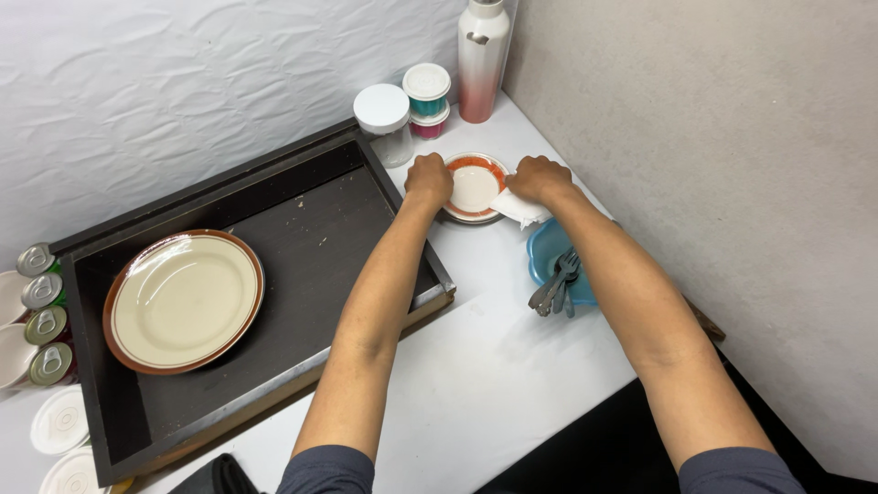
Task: The person wipes several small bowls and a large plate using a white napkin, handling them one at a time from a tray on a table.
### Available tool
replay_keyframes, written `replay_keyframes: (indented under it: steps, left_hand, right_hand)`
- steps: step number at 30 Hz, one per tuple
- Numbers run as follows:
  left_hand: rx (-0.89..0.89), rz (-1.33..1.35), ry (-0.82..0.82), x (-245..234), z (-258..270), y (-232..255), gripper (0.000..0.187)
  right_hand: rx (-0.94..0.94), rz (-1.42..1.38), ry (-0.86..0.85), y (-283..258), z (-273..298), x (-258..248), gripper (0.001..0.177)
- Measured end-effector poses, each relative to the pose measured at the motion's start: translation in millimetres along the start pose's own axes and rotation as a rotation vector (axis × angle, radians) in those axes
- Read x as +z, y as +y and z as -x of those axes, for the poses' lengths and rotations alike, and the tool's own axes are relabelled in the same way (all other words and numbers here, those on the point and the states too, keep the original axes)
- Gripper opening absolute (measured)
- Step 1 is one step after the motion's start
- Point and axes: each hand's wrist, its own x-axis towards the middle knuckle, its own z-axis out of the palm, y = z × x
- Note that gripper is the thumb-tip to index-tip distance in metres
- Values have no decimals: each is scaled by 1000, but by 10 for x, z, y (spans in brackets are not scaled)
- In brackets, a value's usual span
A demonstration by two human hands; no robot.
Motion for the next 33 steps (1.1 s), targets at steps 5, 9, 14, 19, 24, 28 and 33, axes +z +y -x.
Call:
replay_keyframes:
  steps: [5,9,14,19,24,28,33]
  left_hand:
    - [-34,127,-34,202,-52,242,32]
    - [-55,348,-151,172,105,346,31]
    - [-200,849,-145,140,188,347,41]
    - [-122,773,-241,233,203,280,27]
    - [-89,862,-260,470,78,268,27]
    - [-52,1015,-235,551,40,321,34]
    - [-160,884,-171,313,331,442,59]
  right_hand:
    - [70,-32,82,308,-152,3,44]
    - [109,-155,124,535,-294,74,49]
    - [58,-254,157,724,-467,181,50]
    - [76,-336,174,715,-498,189,41]
    - [146,-323,218,683,-381,55,34]
    - [101,-355,243,738,-227,-2,31]
    - [-49,-275,509,659,325,-293,31]
